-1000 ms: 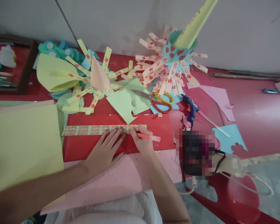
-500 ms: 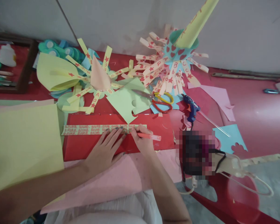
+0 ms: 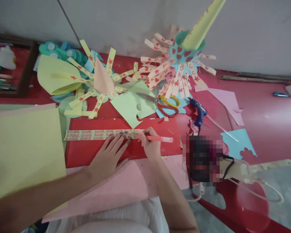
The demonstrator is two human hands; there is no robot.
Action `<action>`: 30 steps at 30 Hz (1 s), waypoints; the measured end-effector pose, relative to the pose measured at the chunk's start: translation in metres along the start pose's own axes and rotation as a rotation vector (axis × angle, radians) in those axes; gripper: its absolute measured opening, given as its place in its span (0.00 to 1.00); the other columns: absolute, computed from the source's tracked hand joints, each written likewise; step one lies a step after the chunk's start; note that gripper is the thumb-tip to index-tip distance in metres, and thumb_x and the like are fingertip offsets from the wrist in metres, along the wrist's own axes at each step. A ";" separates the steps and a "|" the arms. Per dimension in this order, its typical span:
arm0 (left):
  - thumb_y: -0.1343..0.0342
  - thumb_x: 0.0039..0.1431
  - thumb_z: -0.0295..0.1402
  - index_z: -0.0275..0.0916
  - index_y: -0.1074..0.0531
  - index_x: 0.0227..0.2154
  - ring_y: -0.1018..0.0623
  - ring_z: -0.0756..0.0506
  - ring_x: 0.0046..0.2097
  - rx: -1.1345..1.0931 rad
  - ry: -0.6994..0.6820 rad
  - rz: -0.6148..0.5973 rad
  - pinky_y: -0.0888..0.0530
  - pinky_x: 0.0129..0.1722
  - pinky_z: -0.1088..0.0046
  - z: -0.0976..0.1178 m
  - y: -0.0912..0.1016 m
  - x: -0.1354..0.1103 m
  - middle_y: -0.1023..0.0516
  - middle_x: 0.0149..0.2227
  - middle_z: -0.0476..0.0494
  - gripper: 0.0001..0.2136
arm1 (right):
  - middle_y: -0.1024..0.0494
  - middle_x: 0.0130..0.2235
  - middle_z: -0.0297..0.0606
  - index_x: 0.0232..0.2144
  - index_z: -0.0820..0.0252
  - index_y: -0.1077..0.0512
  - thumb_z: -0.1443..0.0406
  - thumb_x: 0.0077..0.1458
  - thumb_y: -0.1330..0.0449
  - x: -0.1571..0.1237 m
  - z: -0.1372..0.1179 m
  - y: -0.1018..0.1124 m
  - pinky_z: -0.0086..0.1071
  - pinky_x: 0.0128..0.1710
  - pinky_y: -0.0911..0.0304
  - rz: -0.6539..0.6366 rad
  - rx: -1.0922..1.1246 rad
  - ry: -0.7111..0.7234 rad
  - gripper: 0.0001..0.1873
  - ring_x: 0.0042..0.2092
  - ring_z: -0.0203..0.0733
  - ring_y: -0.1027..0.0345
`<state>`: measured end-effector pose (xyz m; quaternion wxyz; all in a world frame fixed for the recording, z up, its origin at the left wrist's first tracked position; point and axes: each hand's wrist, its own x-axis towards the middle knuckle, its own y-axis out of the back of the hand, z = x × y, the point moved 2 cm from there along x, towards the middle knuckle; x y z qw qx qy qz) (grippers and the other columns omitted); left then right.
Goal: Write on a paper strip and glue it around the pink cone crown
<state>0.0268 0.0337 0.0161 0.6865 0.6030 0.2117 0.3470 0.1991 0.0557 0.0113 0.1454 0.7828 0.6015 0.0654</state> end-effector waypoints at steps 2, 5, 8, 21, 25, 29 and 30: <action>0.59 0.62 0.43 0.34 0.35 0.55 0.37 0.39 0.59 -0.003 0.001 0.006 0.46 0.60 0.57 0.000 0.000 0.000 0.34 0.57 0.36 0.24 | 0.37 0.14 0.25 0.21 0.57 0.39 0.54 0.51 0.42 0.000 0.000 0.001 0.27 0.19 0.44 0.005 0.009 -0.003 0.17 0.17 0.32 0.39; 0.59 0.62 0.43 0.33 0.36 0.55 0.37 0.38 0.59 -0.006 -0.001 0.014 0.46 0.60 0.56 0.000 0.001 0.001 0.34 0.57 0.35 0.24 | 0.39 0.13 0.25 0.18 0.57 0.42 0.53 0.50 0.41 0.000 -0.001 0.002 0.27 0.19 0.45 0.024 -0.010 -0.001 0.20 0.18 0.32 0.39; 0.59 0.62 0.42 0.33 0.36 0.55 0.37 0.38 0.59 -0.011 0.000 -0.001 0.47 0.60 0.56 0.000 0.000 0.000 0.34 0.57 0.36 0.24 | 0.42 0.12 0.24 0.18 0.56 0.43 0.51 0.50 0.42 -0.001 -0.001 0.002 0.27 0.17 0.49 0.044 -0.024 -0.016 0.21 0.15 0.30 0.46; 0.60 0.62 0.43 0.33 0.37 0.56 0.39 0.38 0.60 -0.010 0.000 -0.016 0.46 0.60 0.55 0.000 -0.002 -0.001 0.36 0.58 0.35 0.24 | 0.40 0.14 0.25 0.16 0.56 0.46 0.53 0.52 0.43 -0.001 -0.005 0.000 0.27 0.20 0.48 -0.018 -0.217 0.080 0.22 0.19 0.30 0.47; 0.60 0.63 0.43 0.33 0.38 0.56 0.39 0.38 0.60 -0.006 -0.002 -0.020 0.46 0.60 0.56 0.000 -0.002 -0.001 0.37 0.59 0.36 0.25 | 0.42 0.14 0.25 0.16 0.56 0.47 0.54 0.51 0.43 -0.001 -0.008 -0.001 0.27 0.20 0.49 -0.046 -0.208 0.100 0.22 0.18 0.30 0.48; 0.60 0.63 0.43 0.33 0.37 0.56 0.40 0.39 0.61 -0.002 -0.002 -0.016 0.47 0.60 0.56 0.000 -0.001 -0.001 0.37 0.59 0.36 0.25 | 0.43 0.14 0.25 0.16 0.56 0.48 0.54 0.51 0.43 -0.001 -0.009 -0.002 0.26 0.20 0.49 -0.013 -0.217 0.103 0.23 0.18 0.29 0.50; 0.60 0.63 0.43 0.33 0.37 0.56 0.39 0.39 0.60 -0.003 -0.003 -0.012 0.47 0.60 0.56 0.001 -0.001 -0.001 0.36 0.58 0.36 0.24 | 0.43 0.14 0.25 0.16 0.56 0.48 0.54 0.52 0.43 -0.001 -0.009 -0.002 0.26 0.20 0.50 0.000 -0.225 0.098 0.23 0.18 0.29 0.50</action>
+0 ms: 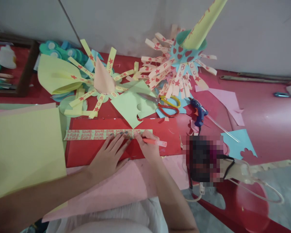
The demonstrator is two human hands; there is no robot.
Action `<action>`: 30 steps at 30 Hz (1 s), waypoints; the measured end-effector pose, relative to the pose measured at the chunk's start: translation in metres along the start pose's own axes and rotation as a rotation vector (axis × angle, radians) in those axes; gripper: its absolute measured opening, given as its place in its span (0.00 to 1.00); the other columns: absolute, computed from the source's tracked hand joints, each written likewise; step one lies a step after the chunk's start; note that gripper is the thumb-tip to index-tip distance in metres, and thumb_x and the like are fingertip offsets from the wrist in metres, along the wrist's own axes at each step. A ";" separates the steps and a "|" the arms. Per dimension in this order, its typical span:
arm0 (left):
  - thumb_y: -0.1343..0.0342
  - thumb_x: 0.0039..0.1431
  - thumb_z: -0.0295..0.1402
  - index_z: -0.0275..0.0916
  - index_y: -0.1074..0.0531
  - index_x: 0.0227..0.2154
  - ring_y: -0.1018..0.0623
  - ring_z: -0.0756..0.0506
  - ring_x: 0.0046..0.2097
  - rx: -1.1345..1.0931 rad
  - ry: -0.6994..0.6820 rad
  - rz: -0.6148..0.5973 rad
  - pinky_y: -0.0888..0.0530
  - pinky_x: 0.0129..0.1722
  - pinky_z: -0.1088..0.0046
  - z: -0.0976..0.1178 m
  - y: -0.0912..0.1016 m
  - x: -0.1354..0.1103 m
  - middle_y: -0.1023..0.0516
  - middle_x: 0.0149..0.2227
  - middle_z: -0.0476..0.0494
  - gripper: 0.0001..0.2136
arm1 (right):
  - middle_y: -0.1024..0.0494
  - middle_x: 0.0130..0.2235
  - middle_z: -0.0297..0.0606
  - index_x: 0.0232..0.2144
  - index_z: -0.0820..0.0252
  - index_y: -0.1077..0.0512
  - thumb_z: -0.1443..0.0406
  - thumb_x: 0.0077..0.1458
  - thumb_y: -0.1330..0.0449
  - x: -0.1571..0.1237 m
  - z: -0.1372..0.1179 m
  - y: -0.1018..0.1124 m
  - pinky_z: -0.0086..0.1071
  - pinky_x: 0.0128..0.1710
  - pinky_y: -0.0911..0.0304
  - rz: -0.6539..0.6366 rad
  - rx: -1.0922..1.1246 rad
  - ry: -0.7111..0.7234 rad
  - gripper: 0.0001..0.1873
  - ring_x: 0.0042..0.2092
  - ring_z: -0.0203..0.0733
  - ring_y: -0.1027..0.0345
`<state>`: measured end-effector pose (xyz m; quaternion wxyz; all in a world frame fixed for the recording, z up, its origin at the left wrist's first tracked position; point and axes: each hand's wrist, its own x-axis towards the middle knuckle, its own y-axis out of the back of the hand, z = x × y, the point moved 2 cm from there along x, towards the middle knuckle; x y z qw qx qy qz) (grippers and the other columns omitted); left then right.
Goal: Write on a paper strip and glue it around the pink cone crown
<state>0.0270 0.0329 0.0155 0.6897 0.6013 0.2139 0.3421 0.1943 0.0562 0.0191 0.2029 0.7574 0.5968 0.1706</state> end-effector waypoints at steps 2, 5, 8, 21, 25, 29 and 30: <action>0.60 0.63 0.43 0.34 0.36 0.55 0.38 0.39 0.60 0.000 -0.004 0.012 0.47 0.60 0.56 0.000 0.001 0.000 0.35 0.57 0.36 0.24 | 0.43 0.14 0.25 0.16 0.57 0.48 0.53 0.52 0.44 0.000 0.001 0.001 0.26 0.20 0.49 0.022 -0.014 -0.010 0.23 0.19 0.29 0.49; 0.60 0.63 0.43 0.33 0.36 0.55 0.37 0.39 0.59 -0.003 -0.002 0.014 0.47 0.60 0.56 0.000 0.001 0.001 0.34 0.57 0.35 0.24 | 0.42 0.15 0.25 0.16 0.57 0.47 0.53 0.53 0.45 0.000 0.003 0.002 0.26 0.22 0.48 0.033 -0.026 -0.005 0.22 0.20 0.30 0.48; 0.60 0.63 0.43 0.33 0.36 0.55 0.39 0.39 0.60 -0.010 0.001 0.003 0.48 0.60 0.56 0.000 0.002 0.001 0.35 0.58 0.35 0.24 | 0.42 0.14 0.25 0.16 0.57 0.47 0.53 0.53 0.45 0.000 0.001 0.002 0.26 0.21 0.48 0.019 -0.042 0.000 0.23 0.20 0.30 0.48; 0.60 0.62 0.43 0.33 0.37 0.55 0.40 0.39 0.61 -0.011 -0.001 -0.002 0.48 0.61 0.57 -0.001 0.001 0.000 0.37 0.59 0.35 0.24 | 0.42 0.15 0.25 0.16 0.57 0.47 0.56 0.54 0.44 0.001 -0.002 0.002 0.26 0.22 0.48 0.060 -0.056 0.016 0.21 0.20 0.30 0.48; 0.59 0.62 0.43 0.33 0.37 0.56 0.41 0.39 0.62 -0.018 -0.001 -0.009 0.49 0.61 0.56 -0.001 0.000 0.000 0.39 0.60 0.35 0.25 | 0.45 0.15 0.25 0.16 0.57 0.49 0.56 0.55 0.46 0.001 -0.002 0.001 0.27 0.22 0.49 0.044 -0.035 0.008 0.22 0.20 0.29 0.51; 0.59 0.62 0.43 0.34 0.37 0.56 0.41 0.39 0.61 -0.026 -0.004 0.003 0.49 0.61 0.57 -0.001 0.000 0.000 0.39 0.60 0.35 0.25 | 0.48 0.15 0.24 0.16 0.56 0.53 0.56 0.56 0.47 0.000 0.001 0.000 0.27 0.20 0.52 0.047 -0.011 0.004 0.23 0.19 0.29 0.54; 0.59 0.62 0.43 0.34 0.37 0.56 0.41 0.39 0.61 -0.025 -0.005 0.002 0.49 0.61 0.57 -0.001 0.000 0.000 0.39 0.60 0.35 0.24 | 0.48 0.15 0.24 0.16 0.56 0.52 0.56 0.55 0.47 0.000 0.001 0.000 0.27 0.20 0.52 0.049 -0.014 0.004 0.23 0.19 0.29 0.54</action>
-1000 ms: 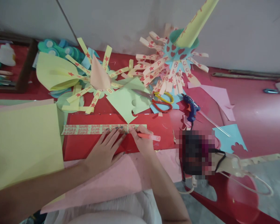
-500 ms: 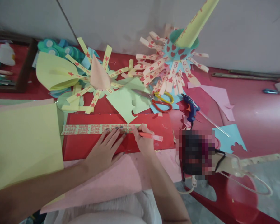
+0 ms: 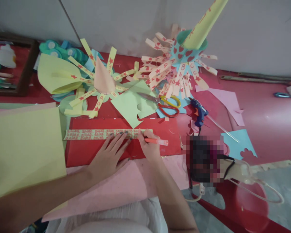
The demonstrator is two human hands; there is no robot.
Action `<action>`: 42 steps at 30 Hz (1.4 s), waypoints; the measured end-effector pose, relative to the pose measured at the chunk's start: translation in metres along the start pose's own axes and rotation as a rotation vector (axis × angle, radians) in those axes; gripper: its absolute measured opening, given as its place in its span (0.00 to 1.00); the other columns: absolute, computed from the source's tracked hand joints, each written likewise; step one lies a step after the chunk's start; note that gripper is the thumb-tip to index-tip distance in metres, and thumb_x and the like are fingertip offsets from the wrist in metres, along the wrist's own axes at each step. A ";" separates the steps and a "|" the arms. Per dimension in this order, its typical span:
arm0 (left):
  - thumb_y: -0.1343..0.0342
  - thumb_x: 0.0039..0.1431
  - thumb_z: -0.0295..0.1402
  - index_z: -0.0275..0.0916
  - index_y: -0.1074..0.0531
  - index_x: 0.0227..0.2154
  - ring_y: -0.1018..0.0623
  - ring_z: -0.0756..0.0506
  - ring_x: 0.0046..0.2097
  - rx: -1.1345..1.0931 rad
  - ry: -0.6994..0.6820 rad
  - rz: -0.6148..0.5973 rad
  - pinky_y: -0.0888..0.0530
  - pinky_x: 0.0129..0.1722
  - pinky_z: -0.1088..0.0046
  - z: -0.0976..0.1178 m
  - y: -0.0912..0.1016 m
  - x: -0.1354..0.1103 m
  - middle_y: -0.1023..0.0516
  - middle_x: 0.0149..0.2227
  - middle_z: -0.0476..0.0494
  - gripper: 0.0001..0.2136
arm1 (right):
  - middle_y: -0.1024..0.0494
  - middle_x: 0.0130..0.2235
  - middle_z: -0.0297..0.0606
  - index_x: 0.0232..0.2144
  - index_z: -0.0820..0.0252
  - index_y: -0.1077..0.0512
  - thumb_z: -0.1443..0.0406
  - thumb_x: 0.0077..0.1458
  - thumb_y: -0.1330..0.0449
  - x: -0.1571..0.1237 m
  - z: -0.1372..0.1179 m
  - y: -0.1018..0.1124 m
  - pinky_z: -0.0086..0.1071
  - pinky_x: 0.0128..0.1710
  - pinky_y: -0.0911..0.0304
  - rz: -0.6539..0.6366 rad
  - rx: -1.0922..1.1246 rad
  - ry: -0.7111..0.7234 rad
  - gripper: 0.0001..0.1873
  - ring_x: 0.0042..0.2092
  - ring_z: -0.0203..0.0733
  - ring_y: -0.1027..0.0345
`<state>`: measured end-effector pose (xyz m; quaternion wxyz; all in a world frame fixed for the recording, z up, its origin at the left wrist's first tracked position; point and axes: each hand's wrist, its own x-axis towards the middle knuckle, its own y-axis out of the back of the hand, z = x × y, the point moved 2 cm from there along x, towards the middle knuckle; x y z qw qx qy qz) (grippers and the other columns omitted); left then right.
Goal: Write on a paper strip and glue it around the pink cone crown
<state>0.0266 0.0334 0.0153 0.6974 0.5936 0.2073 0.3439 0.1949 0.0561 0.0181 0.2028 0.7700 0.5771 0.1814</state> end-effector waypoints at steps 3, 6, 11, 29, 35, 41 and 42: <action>0.59 0.62 0.43 0.34 0.37 0.56 0.41 0.38 0.61 0.002 0.002 -0.011 0.49 0.61 0.56 0.000 0.000 0.000 0.39 0.60 0.35 0.24 | 0.45 0.15 0.25 0.16 0.57 0.49 0.55 0.55 0.46 0.000 -0.001 0.000 0.27 0.21 0.49 -0.002 -0.016 -0.005 0.22 0.20 0.29 0.51; 0.59 0.62 0.43 0.33 0.37 0.56 0.41 0.38 0.61 0.003 0.005 -0.014 0.49 0.61 0.56 0.000 0.000 0.000 0.39 0.60 0.34 0.25 | 0.43 0.15 0.25 0.16 0.57 0.48 0.55 0.55 0.46 0.000 -0.003 0.001 0.27 0.22 0.48 -0.007 -0.024 -0.008 0.22 0.20 0.29 0.49; 0.60 0.62 0.43 0.34 0.37 0.56 0.40 0.39 0.61 0.015 0.005 0.000 0.48 0.60 0.57 0.000 0.000 0.000 0.38 0.60 0.35 0.24 | 0.44 0.14 0.25 0.16 0.57 0.49 0.55 0.55 0.46 0.001 -0.002 0.001 0.27 0.21 0.49 -0.014 -0.013 0.004 0.23 0.19 0.29 0.49; 0.60 0.62 0.43 0.34 0.37 0.56 0.39 0.39 0.60 0.025 0.011 -0.007 0.46 0.60 0.56 0.001 0.001 0.001 0.36 0.58 0.36 0.24 | 0.40 0.12 0.24 0.18 0.56 0.43 0.52 0.49 0.41 0.002 0.008 0.006 0.26 0.17 0.47 0.021 0.227 -0.102 0.21 0.15 0.30 0.45; 0.59 0.62 0.42 0.33 0.36 0.55 0.38 0.38 0.60 0.024 0.004 0.015 0.46 0.59 0.56 0.000 0.002 0.001 0.34 0.57 0.35 0.24 | 0.39 0.11 0.26 0.15 0.57 0.43 0.52 0.49 0.41 0.000 0.006 0.008 0.27 0.18 0.46 -0.025 0.189 -0.099 0.22 0.15 0.30 0.44; 0.59 0.62 0.42 0.33 0.37 0.56 0.38 0.38 0.59 0.016 0.002 0.021 0.46 0.60 0.56 0.000 0.001 0.000 0.34 0.57 0.35 0.24 | 0.38 0.12 0.26 0.14 0.57 0.43 0.51 0.50 0.42 0.000 0.001 0.008 0.27 0.19 0.44 -0.041 0.140 -0.105 0.23 0.16 0.31 0.42; 0.59 0.62 0.42 0.33 0.37 0.56 0.38 0.38 0.59 0.017 0.003 0.022 0.46 0.59 0.56 0.000 0.001 0.000 0.34 0.57 0.35 0.24 | 0.38 0.12 0.27 0.14 0.57 0.43 0.50 0.50 0.42 0.000 0.001 0.007 0.26 0.19 0.44 -0.048 0.129 -0.098 0.23 0.16 0.30 0.42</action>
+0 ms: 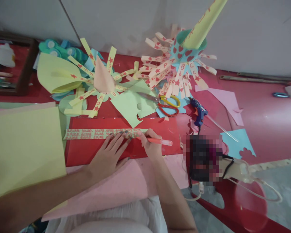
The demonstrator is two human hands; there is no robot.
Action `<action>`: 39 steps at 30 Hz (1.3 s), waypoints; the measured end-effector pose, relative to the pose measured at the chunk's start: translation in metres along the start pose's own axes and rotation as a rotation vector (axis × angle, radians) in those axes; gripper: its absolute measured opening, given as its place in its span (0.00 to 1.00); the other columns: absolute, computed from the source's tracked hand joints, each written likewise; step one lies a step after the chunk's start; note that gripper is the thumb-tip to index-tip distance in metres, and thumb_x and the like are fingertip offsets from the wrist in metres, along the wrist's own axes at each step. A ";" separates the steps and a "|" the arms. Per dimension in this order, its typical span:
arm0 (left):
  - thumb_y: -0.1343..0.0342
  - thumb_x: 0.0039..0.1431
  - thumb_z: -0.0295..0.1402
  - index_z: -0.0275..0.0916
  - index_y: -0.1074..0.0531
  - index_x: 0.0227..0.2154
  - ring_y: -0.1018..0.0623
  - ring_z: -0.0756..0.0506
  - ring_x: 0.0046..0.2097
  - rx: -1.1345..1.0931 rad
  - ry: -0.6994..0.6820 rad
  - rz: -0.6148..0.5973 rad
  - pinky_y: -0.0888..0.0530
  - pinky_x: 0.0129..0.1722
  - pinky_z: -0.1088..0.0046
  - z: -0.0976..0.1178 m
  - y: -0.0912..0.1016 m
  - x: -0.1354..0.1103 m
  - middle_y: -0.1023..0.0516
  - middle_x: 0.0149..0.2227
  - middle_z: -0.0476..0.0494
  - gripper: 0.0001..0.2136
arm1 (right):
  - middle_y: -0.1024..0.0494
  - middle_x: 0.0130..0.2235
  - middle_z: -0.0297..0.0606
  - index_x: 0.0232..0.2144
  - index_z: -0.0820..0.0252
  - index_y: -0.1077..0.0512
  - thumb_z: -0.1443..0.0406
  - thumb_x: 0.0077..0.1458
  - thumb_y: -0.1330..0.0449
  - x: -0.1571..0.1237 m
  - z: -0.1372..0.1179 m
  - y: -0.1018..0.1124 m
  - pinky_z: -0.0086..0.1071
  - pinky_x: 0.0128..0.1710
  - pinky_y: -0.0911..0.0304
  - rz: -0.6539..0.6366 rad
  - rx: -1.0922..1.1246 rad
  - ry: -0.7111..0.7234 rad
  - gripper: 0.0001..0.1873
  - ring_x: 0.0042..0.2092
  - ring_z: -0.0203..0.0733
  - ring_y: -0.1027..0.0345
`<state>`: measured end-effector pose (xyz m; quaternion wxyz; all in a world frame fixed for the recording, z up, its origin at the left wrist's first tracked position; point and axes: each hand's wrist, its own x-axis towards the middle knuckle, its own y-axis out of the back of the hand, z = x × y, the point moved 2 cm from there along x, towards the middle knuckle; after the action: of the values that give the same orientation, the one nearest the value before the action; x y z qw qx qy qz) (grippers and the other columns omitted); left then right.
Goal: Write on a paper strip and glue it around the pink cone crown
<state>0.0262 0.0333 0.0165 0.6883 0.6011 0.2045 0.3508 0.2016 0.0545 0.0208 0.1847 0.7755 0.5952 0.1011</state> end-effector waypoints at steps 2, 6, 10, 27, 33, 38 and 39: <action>0.60 0.62 0.42 0.34 0.36 0.55 0.37 0.38 0.59 0.000 0.002 -0.001 0.45 0.59 0.56 0.000 0.000 0.000 0.34 0.57 0.35 0.24 | 0.37 0.12 0.27 0.14 0.57 0.43 0.51 0.49 0.41 0.000 0.001 0.000 0.26 0.19 0.45 0.002 -0.021 0.008 0.23 0.16 0.30 0.42; 0.59 0.62 0.43 0.33 0.36 0.55 0.37 0.38 0.59 0.003 0.002 0.003 0.45 0.59 0.56 0.000 0.000 0.001 0.34 0.57 0.35 0.24 | 0.38 0.12 0.25 0.15 0.57 0.43 0.52 0.50 0.42 0.001 0.006 0.000 0.26 0.19 0.44 0.038 0.021 -0.004 0.23 0.16 0.31 0.41; 0.60 0.62 0.43 0.33 0.36 0.55 0.38 0.38 0.59 0.004 0.006 -0.008 0.45 0.59 0.56 0.000 0.001 0.001 0.36 0.58 0.35 0.25 | 0.39 0.12 0.25 0.15 0.57 0.45 0.53 0.51 0.42 0.001 0.006 -0.001 0.26 0.19 0.43 0.059 0.035 -0.020 0.23 0.16 0.31 0.40; 0.60 0.63 0.44 0.34 0.38 0.56 0.40 0.38 0.61 -0.015 0.015 -0.025 0.47 0.60 0.56 0.000 -0.001 0.001 0.39 0.60 0.35 0.25 | 0.40 0.11 0.24 0.14 0.56 0.46 0.53 0.52 0.43 0.001 0.005 -0.001 0.26 0.19 0.44 0.079 0.066 -0.031 0.23 0.16 0.31 0.40; 0.60 0.63 0.43 0.33 0.37 0.56 0.39 0.39 0.60 -0.016 0.013 -0.022 0.47 0.60 0.56 0.000 -0.001 0.001 0.38 0.60 0.35 0.25 | 0.40 0.12 0.24 0.15 0.56 0.46 0.54 0.52 0.43 0.001 0.004 -0.001 0.27 0.19 0.43 0.073 0.060 -0.015 0.23 0.16 0.31 0.40; 0.60 0.63 0.43 0.33 0.37 0.56 0.40 0.38 0.61 -0.013 0.014 -0.035 0.47 0.60 0.56 0.001 0.000 0.001 0.39 0.60 0.35 0.25 | 0.38 0.12 0.25 0.16 0.56 0.45 0.54 0.53 0.43 0.001 0.002 -0.001 0.27 0.20 0.43 0.072 0.045 -0.006 0.22 0.17 0.31 0.40; 0.60 0.63 0.43 0.33 0.38 0.56 0.40 0.38 0.61 -0.018 0.017 -0.033 0.47 0.60 0.56 0.001 0.000 0.000 0.39 0.60 0.35 0.25 | 0.38 0.13 0.25 0.16 0.56 0.45 0.53 0.53 0.43 0.001 0.002 -0.001 0.27 0.20 0.43 0.073 0.040 -0.007 0.22 0.17 0.31 0.40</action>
<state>0.0269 0.0331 0.0167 0.6975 0.5885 0.2169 0.3464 0.2013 0.0549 0.0188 0.1673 0.8008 0.5675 0.0929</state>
